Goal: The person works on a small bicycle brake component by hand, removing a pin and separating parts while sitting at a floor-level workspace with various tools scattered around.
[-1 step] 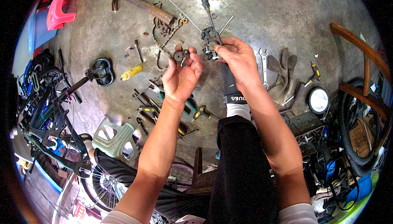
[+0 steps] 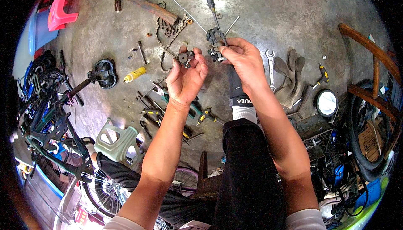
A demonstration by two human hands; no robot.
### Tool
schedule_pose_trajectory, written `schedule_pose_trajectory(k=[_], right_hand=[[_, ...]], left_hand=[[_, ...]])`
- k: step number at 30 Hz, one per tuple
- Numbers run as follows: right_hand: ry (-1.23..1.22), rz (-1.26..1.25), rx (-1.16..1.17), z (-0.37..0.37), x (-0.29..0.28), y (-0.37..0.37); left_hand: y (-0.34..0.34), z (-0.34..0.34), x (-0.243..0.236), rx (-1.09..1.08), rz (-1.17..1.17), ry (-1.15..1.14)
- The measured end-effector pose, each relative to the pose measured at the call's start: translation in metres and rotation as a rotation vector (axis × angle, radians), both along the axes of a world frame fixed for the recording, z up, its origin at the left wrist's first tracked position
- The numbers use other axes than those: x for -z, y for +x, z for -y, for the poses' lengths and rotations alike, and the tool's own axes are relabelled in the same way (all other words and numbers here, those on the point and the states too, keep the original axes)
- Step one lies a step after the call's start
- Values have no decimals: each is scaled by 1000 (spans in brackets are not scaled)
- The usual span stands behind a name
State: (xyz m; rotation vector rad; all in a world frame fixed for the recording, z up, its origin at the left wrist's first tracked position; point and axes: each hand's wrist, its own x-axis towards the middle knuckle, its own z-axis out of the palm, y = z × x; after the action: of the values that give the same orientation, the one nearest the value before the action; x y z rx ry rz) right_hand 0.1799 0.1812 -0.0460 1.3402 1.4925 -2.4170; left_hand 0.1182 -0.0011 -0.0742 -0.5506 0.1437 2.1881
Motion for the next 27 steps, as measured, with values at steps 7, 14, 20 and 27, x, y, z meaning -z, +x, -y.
schedule_pose_trajectory(k=[7, 14, 20, 27], right_hand=[[-20, -1, 4, 1, -1, -1], [-20, -2, -3, 1, -2, -1], [7, -2, 1, 0, -2, 0], [50, -19, 89, 0, 0, -1]], left_hand=[[2, -4, 3, -26, 44, 53], [3, -9, 0, -29, 23, 74], [5, -17, -4, -15, 86, -20], [6, -17, 0, -16, 86, -115]])
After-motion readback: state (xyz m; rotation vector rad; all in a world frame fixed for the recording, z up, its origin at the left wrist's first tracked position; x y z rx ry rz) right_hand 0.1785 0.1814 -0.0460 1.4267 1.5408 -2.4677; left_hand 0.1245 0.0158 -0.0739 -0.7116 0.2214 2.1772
